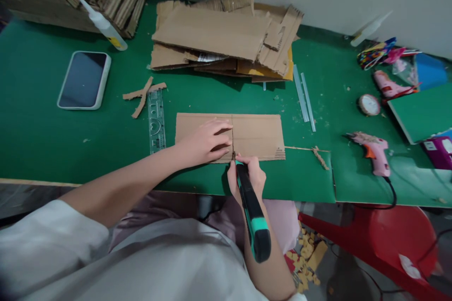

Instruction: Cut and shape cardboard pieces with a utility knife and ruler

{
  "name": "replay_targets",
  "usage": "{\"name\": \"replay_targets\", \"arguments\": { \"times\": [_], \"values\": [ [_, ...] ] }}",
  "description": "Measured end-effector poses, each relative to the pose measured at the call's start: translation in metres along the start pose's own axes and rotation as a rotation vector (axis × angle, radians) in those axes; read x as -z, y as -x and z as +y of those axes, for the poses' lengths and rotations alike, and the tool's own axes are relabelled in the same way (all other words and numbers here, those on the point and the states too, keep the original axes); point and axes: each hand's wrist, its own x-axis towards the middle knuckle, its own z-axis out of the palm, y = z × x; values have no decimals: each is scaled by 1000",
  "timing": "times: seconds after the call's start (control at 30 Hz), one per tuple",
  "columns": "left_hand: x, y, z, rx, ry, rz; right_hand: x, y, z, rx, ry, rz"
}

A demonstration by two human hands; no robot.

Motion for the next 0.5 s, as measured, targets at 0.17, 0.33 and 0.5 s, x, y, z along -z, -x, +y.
{"name": "replay_targets", "arguments": {
  "times": [0.17,0.33,0.5],
  "values": [
    [1,0,1,1,-9,-7,-18,-12,7,-26,-6,-33],
    [2,0,1,2,-1,-17,-41,-26,18,-48,2,-32],
    [2,0,1,8,0,-18,-30,-19,12,-45,-4,-50]
  ]
}}
